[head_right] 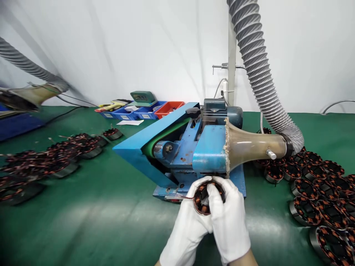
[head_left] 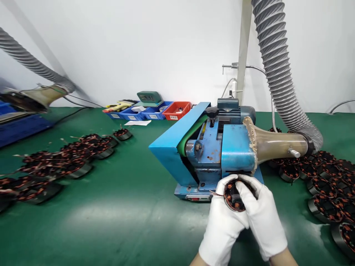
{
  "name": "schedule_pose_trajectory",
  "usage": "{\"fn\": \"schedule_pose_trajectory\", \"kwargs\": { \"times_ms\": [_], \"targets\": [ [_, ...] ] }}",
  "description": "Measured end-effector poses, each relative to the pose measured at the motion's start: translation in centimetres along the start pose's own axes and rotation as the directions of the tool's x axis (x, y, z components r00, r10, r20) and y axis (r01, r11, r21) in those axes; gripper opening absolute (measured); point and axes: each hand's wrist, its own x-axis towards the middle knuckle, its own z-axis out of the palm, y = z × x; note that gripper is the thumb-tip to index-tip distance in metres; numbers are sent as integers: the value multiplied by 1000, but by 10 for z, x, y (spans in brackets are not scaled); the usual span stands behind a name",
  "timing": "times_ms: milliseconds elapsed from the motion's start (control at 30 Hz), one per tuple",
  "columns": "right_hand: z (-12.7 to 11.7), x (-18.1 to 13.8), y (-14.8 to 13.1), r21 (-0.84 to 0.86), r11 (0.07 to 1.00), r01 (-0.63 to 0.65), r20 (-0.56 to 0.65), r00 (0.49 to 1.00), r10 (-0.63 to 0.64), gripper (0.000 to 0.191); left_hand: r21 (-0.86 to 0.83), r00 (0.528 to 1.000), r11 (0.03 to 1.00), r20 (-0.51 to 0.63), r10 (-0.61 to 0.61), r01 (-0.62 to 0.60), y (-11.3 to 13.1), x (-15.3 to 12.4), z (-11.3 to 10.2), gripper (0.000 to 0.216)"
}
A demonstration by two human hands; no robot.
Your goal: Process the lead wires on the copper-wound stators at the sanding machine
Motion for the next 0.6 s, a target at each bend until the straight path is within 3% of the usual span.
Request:
{"fn": "schedule_pose_trajectory", "kwargs": {
  "times_ms": [233,433,600],
  "targets": [
    [-5,-4,-2,46,996,-70,2,998,70,24,84,996,995,78,44,-50,5,-9,5,19],
    [-3,-6,-5,22,997,-74,-31,997,75,24,182,994,979,74,83,-96,2,-5,6,10],
    [-14,-42,10,45,997,-70,-36,997,71,21,330,988,934,110,108,-139,-2,-30,-17,18]
  ]
}}
